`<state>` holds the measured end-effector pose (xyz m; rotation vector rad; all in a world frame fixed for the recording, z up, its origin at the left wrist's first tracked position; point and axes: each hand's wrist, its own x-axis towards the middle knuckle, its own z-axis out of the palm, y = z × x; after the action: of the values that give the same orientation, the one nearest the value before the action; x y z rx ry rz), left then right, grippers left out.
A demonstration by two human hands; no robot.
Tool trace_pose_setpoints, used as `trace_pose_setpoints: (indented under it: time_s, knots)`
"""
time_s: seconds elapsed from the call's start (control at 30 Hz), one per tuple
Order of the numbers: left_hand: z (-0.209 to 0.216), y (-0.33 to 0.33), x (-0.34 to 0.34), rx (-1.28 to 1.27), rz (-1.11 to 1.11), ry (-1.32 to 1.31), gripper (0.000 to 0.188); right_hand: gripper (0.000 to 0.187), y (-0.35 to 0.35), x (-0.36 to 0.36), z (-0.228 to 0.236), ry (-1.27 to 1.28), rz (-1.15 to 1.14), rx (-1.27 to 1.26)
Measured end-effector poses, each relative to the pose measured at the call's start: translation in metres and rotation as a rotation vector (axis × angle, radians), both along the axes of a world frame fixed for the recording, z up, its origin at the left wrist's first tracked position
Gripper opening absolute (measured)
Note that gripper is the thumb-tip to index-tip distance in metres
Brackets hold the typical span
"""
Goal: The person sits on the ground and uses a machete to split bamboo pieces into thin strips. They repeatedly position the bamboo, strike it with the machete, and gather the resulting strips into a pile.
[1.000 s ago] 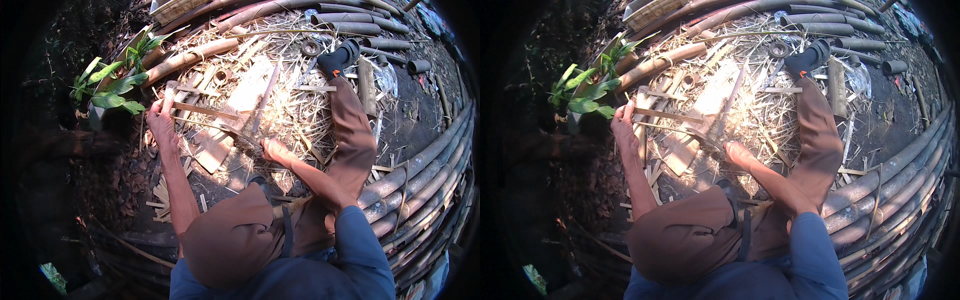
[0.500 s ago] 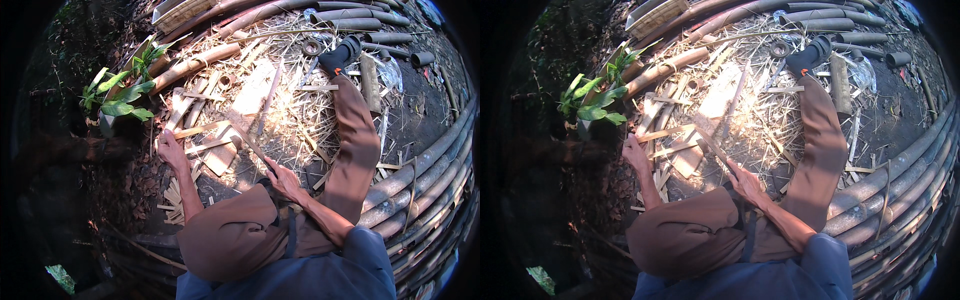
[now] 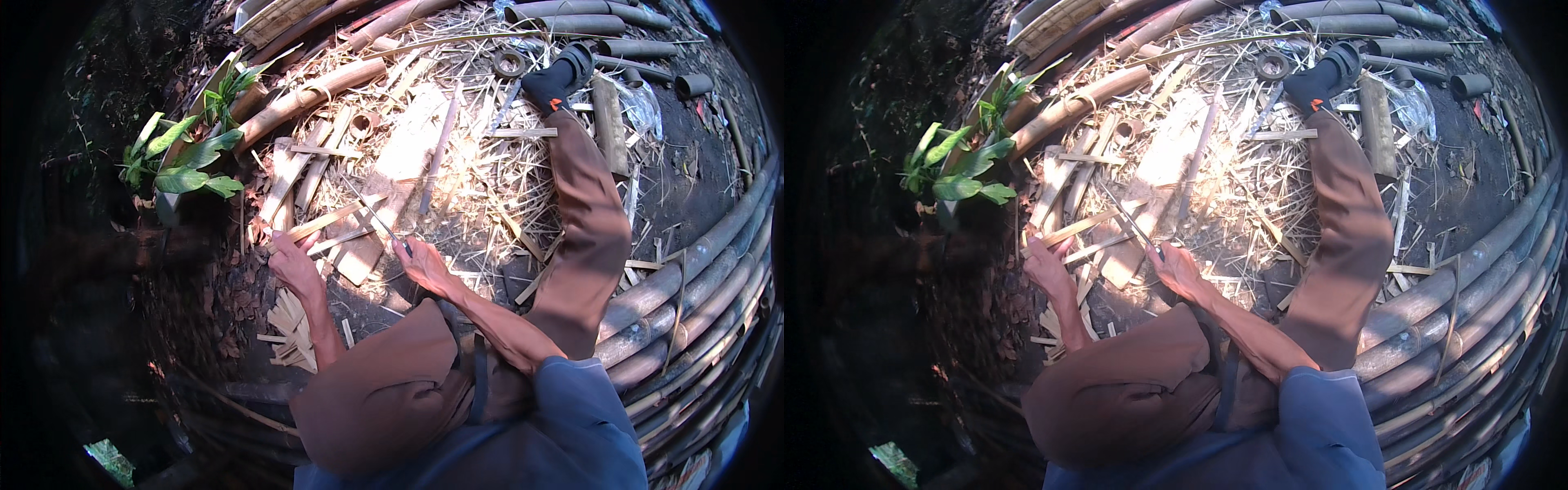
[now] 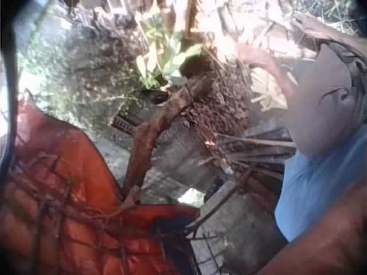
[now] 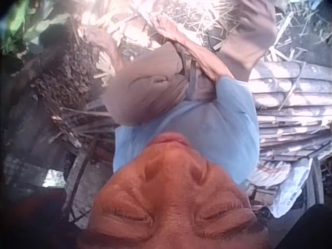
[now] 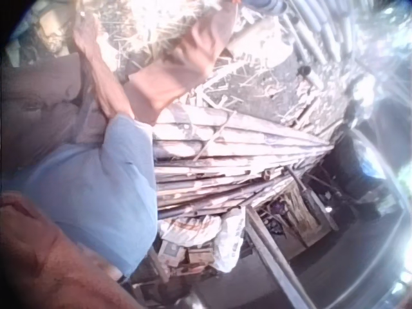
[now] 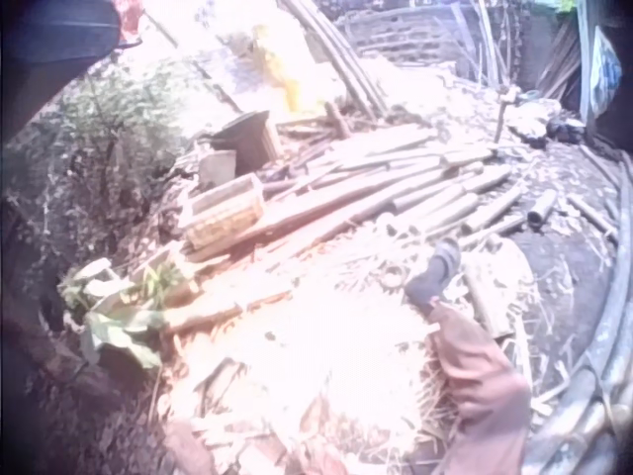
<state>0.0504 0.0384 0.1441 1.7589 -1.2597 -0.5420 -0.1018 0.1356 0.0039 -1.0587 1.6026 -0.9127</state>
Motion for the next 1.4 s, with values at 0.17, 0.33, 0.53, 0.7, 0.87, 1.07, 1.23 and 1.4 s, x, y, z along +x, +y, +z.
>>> trace_pose_setpoints:
  time_s: [0.17,0.33,0.53,0.7,0.87,1.07,1.23,1.4]
  knots:
    - [0.014,0.002,-0.008,0.109,0.049,-0.011,0.064,0.037,0.008,0.006,-0.002,0.104,0.194,-0.008]
    - [0.014,-0.004,-0.006,0.203,0.071,-0.159,0.068,0.031,0.010,-0.002,-0.002,0.193,0.134,-0.072]
    - [0.002,-0.015,-0.017,-0.015,-0.034,-0.022,0.062,0.039,0.002,-0.024,-0.041,0.116,0.042,0.102]
    - [-0.026,-0.040,-0.001,-0.534,-0.208,0.123,0.050,0.060,0.007,-0.042,-0.048,0.030,0.031,0.241]
    - [-0.033,-0.055,0.002,-0.571,0.024,0.970,0.039,0.059,0.011,-0.035,-0.044,-0.442,-0.083,0.422]
    - [-0.027,-0.064,-0.024,-0.565,0.007,0.684,0.052,0.039,0.020,-0.010,-0.020,0.196,0.056,-0.006]
    - [-0.009,-0.050,-0.045,-0.512,0.016,0.747,0.049,0.039,0.000,0.021,0.056,-0.143,0.091,0.008]
    - [-0.013,-0.037,-0.060,-0.486,0.045,0.709,0.047,0.040,0.007,0.012,-0.008,0.119,-0.019,0.070]
